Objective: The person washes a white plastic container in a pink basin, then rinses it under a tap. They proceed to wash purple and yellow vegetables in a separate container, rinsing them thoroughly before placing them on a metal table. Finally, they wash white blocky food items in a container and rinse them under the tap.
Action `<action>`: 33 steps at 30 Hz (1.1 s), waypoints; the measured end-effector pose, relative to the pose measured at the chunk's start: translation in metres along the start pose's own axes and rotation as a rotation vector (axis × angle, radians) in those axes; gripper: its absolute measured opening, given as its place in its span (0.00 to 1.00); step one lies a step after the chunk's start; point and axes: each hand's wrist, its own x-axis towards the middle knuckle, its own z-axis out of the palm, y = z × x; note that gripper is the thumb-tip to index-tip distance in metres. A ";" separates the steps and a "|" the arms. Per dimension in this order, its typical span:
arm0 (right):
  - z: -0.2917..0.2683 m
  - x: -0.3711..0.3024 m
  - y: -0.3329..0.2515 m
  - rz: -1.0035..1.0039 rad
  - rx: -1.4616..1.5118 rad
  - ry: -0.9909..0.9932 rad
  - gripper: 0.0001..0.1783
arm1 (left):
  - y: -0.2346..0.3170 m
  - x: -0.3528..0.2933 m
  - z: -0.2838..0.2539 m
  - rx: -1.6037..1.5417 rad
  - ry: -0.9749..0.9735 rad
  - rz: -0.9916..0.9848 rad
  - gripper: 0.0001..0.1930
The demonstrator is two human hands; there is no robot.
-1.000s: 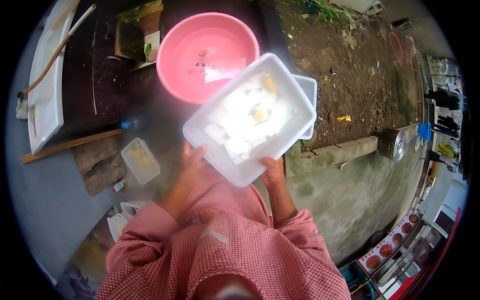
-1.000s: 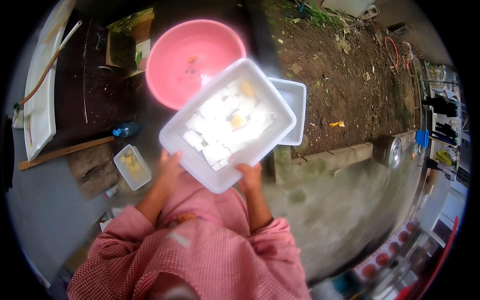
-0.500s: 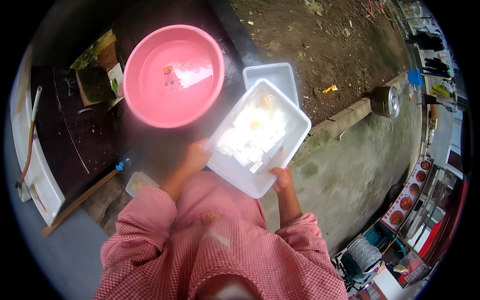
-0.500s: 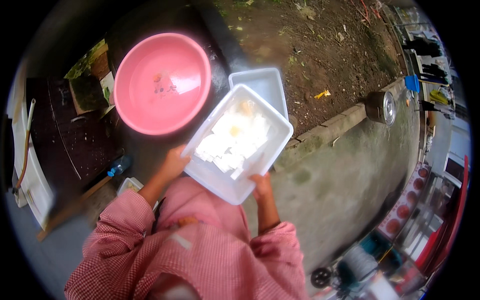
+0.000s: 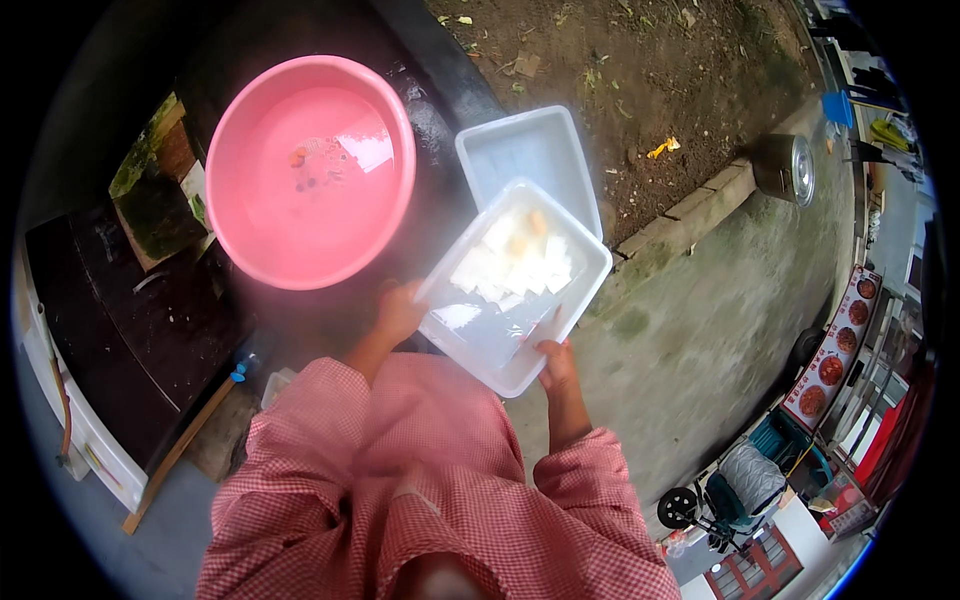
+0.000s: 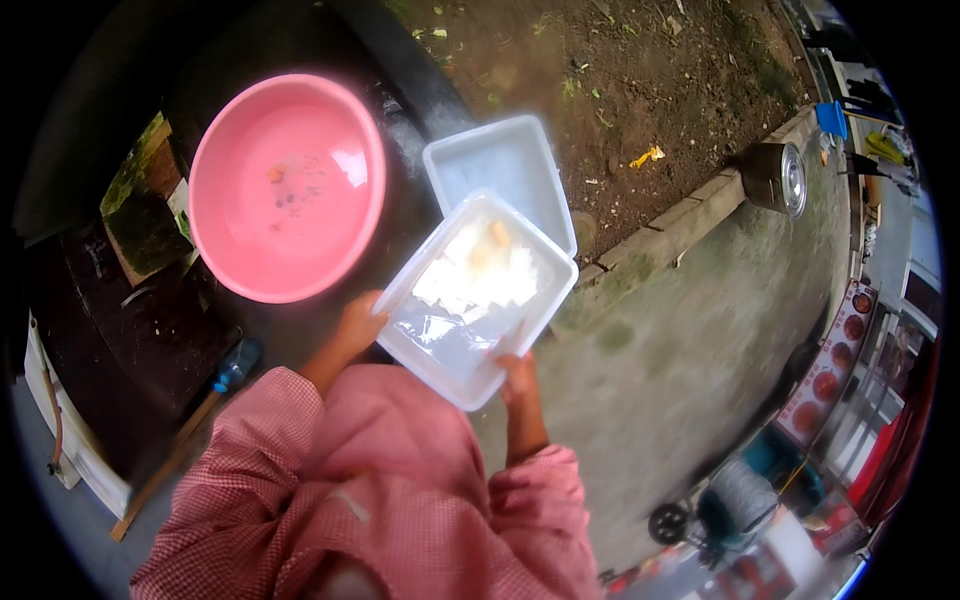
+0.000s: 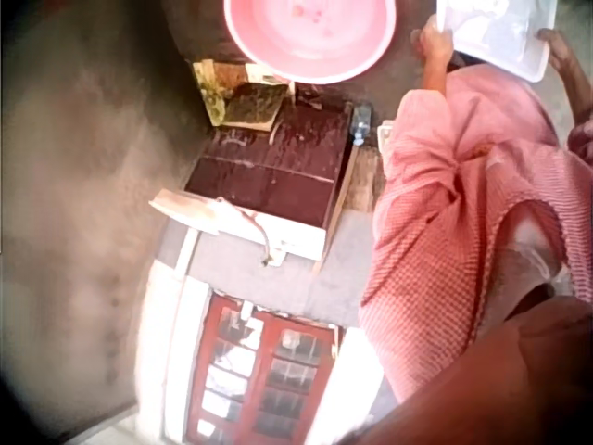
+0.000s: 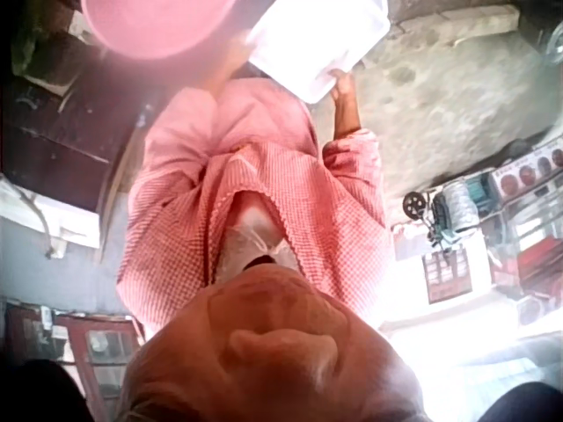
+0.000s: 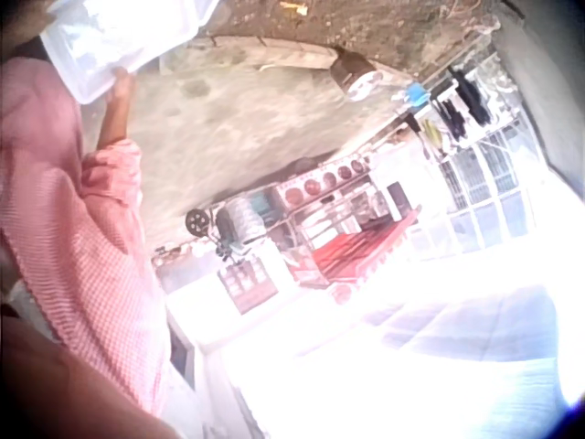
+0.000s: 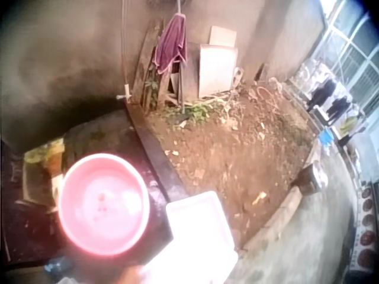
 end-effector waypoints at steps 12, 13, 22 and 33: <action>0.039 0.039 -0.086 -0.180 -0.058 -0.007 0.45 | 0.056 0.064 0.001 0.155 0.193 0.088 0.25; 0.043 0.040 -0.096 -0.187 -0.073 -0.008 0.45 | 0.078 0.068 -0.009 0.236 0.305 0.251 0.26; 0.099 0.030 -0.110 -0.130 -0.391 -0.234 0.42 | 0.145 0.139 -0.041 0.338 0.185 0.463 0.26; 0.247 -0.018 -0.019 0.190 -0.342 -0.360 0.30 | 0.031 0.080 -0.173 0.405 0.058 0.028 0.23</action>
